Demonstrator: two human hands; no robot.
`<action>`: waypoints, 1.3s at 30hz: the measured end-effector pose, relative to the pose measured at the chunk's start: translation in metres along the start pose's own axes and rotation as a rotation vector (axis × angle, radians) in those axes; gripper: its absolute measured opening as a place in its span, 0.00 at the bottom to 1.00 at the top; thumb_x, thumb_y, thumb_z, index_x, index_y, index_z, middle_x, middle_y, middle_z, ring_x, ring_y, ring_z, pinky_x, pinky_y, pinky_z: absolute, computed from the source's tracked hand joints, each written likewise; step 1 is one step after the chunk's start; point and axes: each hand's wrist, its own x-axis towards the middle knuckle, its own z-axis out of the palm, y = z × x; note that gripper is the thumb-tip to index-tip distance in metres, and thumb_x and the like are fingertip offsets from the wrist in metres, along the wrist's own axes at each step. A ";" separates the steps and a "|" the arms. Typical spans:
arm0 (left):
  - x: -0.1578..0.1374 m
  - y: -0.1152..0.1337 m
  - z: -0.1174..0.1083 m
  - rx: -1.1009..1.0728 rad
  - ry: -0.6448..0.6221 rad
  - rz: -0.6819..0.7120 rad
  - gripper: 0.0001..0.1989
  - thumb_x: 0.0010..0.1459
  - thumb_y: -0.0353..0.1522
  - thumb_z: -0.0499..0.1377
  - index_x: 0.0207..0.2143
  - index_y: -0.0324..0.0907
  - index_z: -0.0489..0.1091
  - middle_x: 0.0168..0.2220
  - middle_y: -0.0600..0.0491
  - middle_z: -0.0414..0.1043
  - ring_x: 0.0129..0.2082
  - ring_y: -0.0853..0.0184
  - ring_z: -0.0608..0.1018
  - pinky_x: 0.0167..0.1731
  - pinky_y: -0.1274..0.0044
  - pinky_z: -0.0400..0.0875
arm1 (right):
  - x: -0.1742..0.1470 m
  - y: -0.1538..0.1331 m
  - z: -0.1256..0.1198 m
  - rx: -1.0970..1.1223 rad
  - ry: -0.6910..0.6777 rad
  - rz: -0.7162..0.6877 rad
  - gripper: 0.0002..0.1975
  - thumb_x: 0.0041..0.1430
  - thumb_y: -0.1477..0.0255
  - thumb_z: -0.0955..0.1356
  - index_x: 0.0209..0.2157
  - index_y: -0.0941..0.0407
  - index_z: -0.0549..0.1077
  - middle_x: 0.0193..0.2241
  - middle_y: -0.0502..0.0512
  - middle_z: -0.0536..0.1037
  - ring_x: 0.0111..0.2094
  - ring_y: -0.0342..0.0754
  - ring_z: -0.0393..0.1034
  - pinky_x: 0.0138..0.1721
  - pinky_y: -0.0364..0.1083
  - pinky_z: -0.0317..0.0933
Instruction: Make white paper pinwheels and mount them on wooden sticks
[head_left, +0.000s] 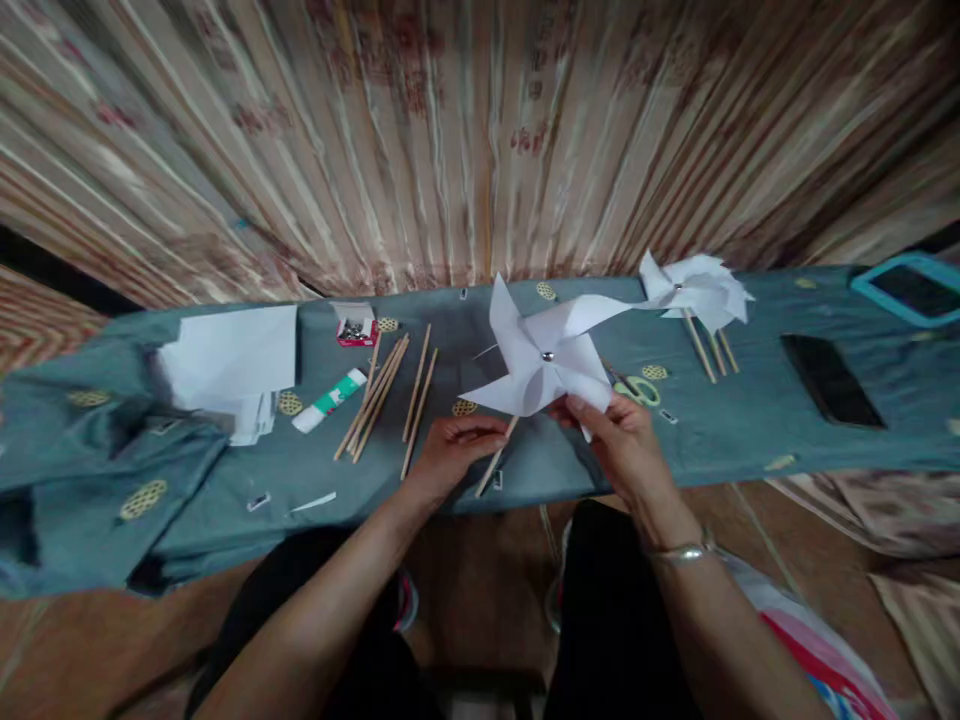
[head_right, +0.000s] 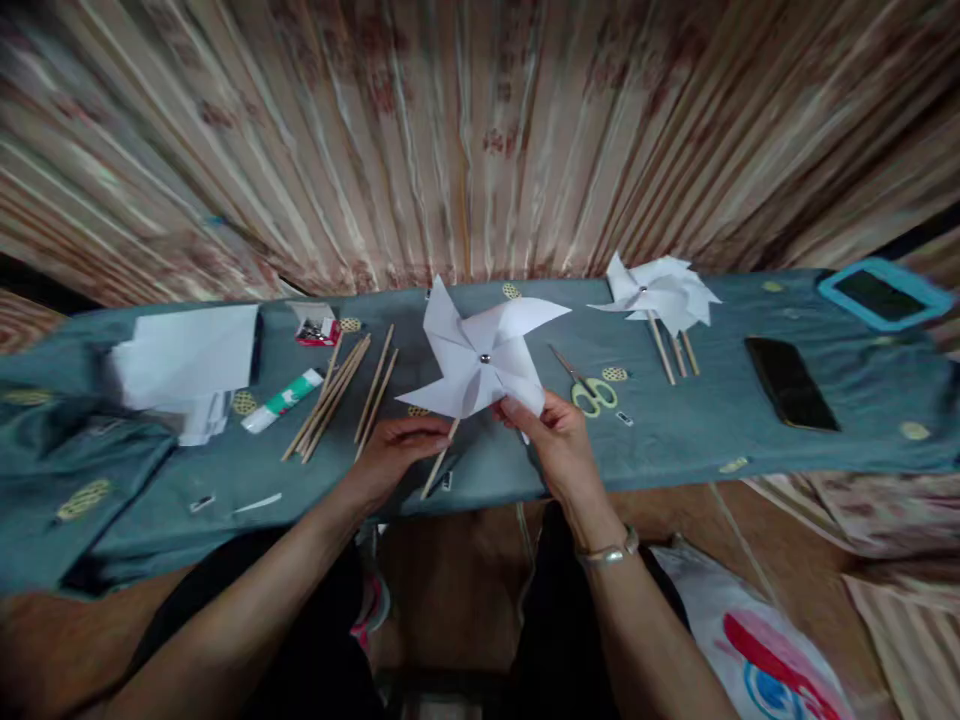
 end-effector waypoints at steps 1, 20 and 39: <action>0.000 0.000 0.001 0.001 0.002 -0.003 0.12 0.35 0.34 0.72 0.26 0.41 0.81 0.26 0.55 0.79 0.28 0.71 0.75 0.36 0.78 0.68 | -0.001 0.000 0.000 -0.003 -0.006 0.000 0.15 0.40 0.58 0.80 0.27 0.52 0.82 0.25 0.48 0.83 0.27 0.42 0.73 0.33 0.41 0.64; 0.002 -0.002 0.003 0.013 -0.017 0.022 0.11 0.36 0.34 0.72 0.25 0.41 0.81 0.24 0.56 0.77 0.26 0.71 0.73 0.33 0.77 0.67 | -0.010 0.001 0.009 -0.153 -0.040 0.031 0.20 0.41 0.54 0.78 0.29 0.55 0.82 0.27 0.53 0.83 0.28 0.46 0.73 0.31 0.44 0.63; 0.014 -0.003 0.022 -0.193 0.079 0.139 0.08 0.35 0.32 0.71 0.24 0.41 0.80 0.22 0.55 0.75 0.22 0.72 0.70 0.27 0.78 0.63 | -0.025 0.016 0.030 -0.269 -0.128 0.063 0.24 0.41 0.47 0.75 0.23 0.55 0.79 0.20 0.51 0.76 0.23 0.43 0.65 0.26 0.43 0.60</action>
